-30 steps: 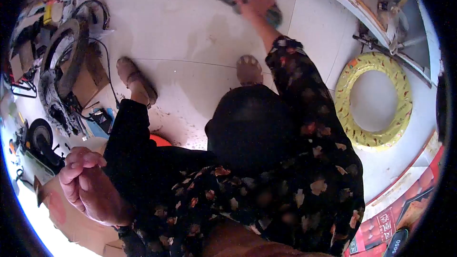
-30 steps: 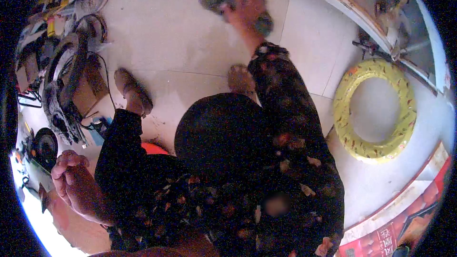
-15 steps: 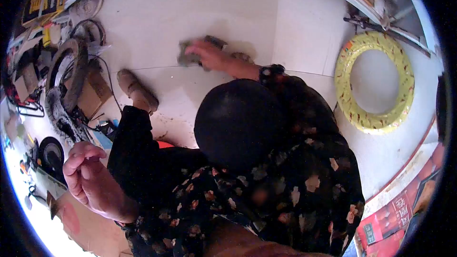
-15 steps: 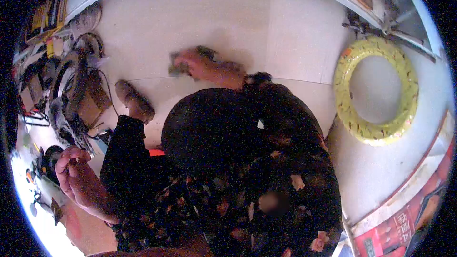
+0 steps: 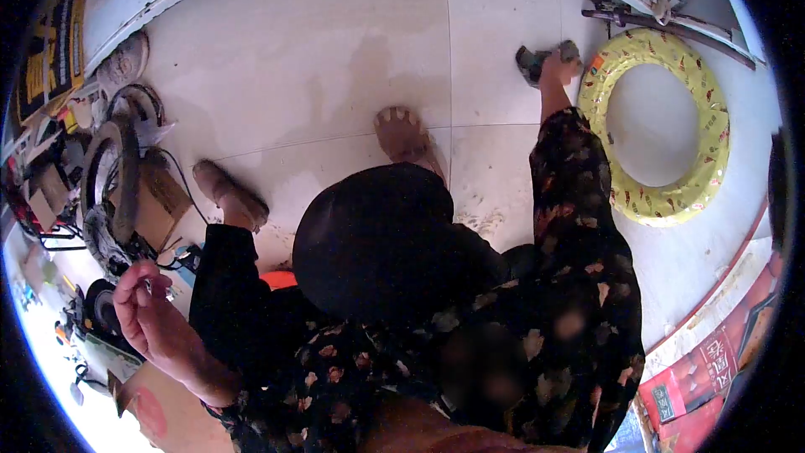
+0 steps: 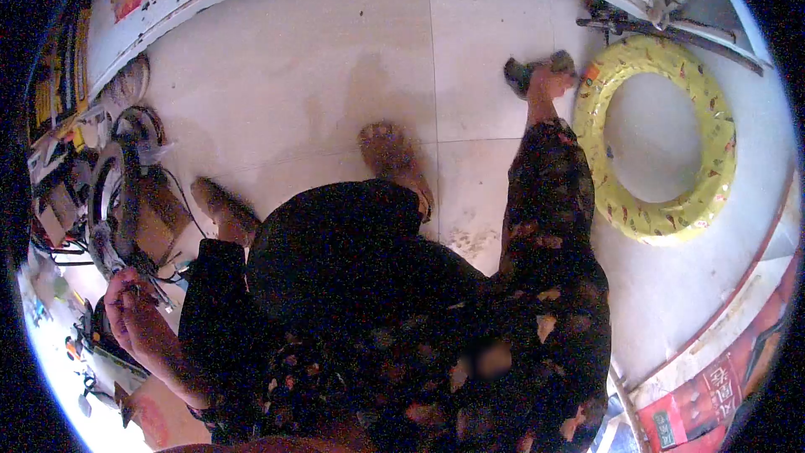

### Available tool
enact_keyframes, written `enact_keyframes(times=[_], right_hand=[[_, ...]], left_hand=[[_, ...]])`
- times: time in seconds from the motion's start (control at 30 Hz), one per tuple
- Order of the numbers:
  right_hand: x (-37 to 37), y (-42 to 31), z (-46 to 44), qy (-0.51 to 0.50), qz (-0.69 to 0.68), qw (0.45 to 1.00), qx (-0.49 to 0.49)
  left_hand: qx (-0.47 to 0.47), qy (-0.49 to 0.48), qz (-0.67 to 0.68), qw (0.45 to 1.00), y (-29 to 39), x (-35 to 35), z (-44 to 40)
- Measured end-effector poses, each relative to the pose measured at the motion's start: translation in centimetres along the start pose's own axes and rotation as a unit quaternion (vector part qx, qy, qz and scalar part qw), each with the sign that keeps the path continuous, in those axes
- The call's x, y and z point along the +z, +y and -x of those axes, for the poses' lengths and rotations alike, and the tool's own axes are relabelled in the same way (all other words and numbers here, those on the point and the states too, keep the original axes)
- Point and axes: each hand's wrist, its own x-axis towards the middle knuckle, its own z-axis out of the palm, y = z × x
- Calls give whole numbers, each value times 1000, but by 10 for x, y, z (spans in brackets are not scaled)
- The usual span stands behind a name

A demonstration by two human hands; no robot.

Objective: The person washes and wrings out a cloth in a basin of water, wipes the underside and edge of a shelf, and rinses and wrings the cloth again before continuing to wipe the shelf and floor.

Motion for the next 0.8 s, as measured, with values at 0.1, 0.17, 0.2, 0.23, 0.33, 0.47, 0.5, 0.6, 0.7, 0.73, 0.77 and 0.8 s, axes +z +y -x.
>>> enact_keyframes(times=[0.1,0.17,0.2,0.23,0.33,0.47,0.5,0.6,0.7,0.73,0.77,0.8], right_hand=[[43,-37,10,30,71,981,-176],[64,-81,42,25,78,962,-262],[75,-103,67,18,70,946,-315],[84,-123,97,5,56,928,-367],[103,-169,193,-38,-12,860,-509],[73,-173,327,-199,-131,758,-607],[66,-166,351,-257,-165,726,-617],[27,-153,386,-482,-285,632,-535],[-22,-151,371,-525,-329,634,-463],[-34,-146,353,-507,-330,655,-453],[-42,-139,327,-465,-347,679,-450],[-49,-131,295,-420,-363,701,-448]], left_hand=[[-15,1,-34,999,-4,7,-4],[-30,13,-58,998,-9,8,-5],[-27,3,-50,998,-8,13,-7],[-26,-8,-44,999,-3,16,-7],[-36,-3,-21,999,0,24,-11],[-36,-36,-1,999,9,31,-11],[-26,-42,15,999,12,36,-9],[-14,-47,39,998,7,31,-6],[-20,-29,22,999,7,27,-3],[-24,-28,19,999,7,26,-1],[-24,-24,15,999,7,24,0],[-22,-20,10,1000,6,22,0]])
